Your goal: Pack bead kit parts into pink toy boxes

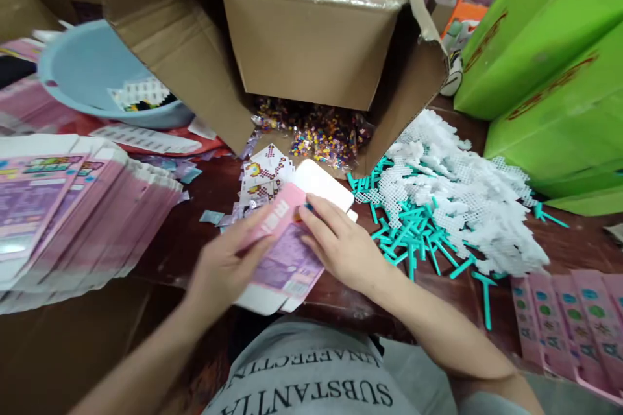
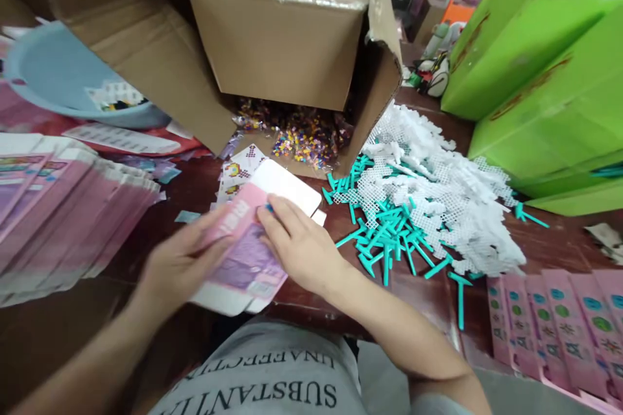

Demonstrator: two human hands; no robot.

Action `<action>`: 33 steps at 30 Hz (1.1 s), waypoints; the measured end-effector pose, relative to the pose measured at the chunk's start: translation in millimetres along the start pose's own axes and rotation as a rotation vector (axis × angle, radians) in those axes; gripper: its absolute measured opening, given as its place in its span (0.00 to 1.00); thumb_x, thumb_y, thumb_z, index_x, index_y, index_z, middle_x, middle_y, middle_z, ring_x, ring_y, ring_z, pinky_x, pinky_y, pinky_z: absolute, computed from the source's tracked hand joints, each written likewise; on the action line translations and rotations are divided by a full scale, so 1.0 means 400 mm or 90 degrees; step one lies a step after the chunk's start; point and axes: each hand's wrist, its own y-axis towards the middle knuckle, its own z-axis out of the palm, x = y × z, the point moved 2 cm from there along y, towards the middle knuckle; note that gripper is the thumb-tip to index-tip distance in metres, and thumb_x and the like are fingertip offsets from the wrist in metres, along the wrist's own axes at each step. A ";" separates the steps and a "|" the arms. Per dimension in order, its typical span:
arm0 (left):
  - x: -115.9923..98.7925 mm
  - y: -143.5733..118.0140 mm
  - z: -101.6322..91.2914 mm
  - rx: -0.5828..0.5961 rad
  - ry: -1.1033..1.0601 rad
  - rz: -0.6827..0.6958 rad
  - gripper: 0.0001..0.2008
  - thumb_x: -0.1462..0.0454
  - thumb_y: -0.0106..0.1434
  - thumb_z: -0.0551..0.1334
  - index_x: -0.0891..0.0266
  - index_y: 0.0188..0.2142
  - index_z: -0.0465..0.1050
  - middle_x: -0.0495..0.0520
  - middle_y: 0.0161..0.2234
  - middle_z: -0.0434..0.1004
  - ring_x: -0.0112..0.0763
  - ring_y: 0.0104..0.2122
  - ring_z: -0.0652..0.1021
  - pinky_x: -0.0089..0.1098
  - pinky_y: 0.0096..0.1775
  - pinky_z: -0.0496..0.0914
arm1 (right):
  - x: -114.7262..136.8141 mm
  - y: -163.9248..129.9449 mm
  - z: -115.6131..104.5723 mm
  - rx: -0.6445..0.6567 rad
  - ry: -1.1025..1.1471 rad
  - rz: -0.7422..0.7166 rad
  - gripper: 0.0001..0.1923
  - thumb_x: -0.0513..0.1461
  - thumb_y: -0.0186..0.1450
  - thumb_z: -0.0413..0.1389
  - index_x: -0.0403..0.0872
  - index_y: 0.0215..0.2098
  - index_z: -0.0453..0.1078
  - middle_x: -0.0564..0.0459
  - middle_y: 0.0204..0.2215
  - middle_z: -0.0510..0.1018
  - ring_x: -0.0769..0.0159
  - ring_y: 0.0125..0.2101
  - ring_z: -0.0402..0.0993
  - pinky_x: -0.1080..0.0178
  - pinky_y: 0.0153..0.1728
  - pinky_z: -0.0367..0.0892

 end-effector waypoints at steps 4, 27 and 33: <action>0.041 -0.009 0.083 0.007 -0.013 0.009 0.24 0.58 0.72 0.68 0.54 0.66 0.76 0.56 0.60 0.83 0.44 0.57 0.83 0.43 0.61 0.77 | -0.075 0.006 0.061 -0.076 0.150 0.174 0.14 0.39 0.77 0.55 0.48 0.59 0.74 0.41 0.51 0.81 0.54 0.53 0.78 0.47 0.54 0.78; 0.141 0.047 0.205 0.237 -0.262 -0.150 0.11 0.54 0.75 0.63 0.57 0.48 0.76 0.57 0.53 0.81 0.39 0.53 0.81 0.39 0.53 0.78 | -0.257 -0.242 0.074 -0.056 0.466 0.344 0.07 0.43 0.71 0.66 0.57 0.48 0.82 0.51 0.54 0.82 0.58 0.58 0.78 0.47 0.61 0.76; 0.081 0.077 0.215 0.235 -0.279 -0.166 0.11 0.57 0.73 0.67 0.57 0.52 0.76 0.56 0.50 0.85 0.35 0.50 0.83 0.37 0.53 0.77 | -0.244 -0.224 0.060 -0.101 0.518 0.307 0.21 0.39 0.73 0.64 0.60 0.62 0.73 0.54 0.49 0.85 0.63 0.52 0.82 0.53 0.56 0.78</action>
